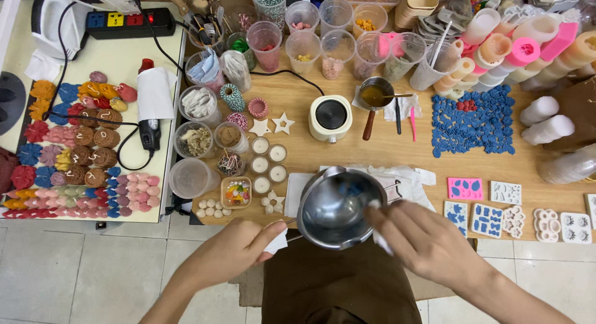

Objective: The person pours dark blue liquid from a metal pot into a pink flower-shaped silicone mold using a spoon and then uses a handheld heat gun to smooth the wax surface.

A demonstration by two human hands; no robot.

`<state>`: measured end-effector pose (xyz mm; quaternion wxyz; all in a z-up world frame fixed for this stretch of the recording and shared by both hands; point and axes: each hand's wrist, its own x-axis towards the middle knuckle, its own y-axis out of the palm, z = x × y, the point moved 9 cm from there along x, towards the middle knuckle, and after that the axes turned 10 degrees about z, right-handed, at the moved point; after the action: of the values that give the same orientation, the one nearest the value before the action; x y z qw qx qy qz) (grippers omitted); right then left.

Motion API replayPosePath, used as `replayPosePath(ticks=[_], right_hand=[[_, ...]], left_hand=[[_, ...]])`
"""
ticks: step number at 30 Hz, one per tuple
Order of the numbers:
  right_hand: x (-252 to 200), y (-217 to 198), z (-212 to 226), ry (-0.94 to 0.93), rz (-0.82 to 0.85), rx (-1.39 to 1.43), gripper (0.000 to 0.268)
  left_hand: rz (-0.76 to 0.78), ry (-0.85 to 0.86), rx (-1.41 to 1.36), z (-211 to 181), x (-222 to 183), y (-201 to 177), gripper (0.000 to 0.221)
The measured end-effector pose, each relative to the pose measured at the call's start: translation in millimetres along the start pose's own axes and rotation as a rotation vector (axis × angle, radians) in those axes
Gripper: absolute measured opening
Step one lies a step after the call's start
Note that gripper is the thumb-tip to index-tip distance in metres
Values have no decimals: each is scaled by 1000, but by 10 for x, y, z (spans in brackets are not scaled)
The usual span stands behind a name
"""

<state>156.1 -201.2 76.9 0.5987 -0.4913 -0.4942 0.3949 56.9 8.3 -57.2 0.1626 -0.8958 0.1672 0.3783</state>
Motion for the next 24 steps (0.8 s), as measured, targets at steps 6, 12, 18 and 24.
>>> replayPosePath(ticks=[6, 12, 18, 24], right_hand=[[30, 478, -79, 462, 65, 275, 18], [-339, 1270, -368, 1127, 40, 1036, 22], [-327, 1138, -829, 1039, -390, 1335, 31], [-246, 724, -1280, 890, -476, 1213, 30]], left_hand=[[-384, 153, 372, -264, 72, 367, 49], [-400, 132, 115, -38, 426, 566, 53], [-409, 197, -270, 304, 613, 609, 68], [-153, 117, -840, 496, 1305, 606, 68]])
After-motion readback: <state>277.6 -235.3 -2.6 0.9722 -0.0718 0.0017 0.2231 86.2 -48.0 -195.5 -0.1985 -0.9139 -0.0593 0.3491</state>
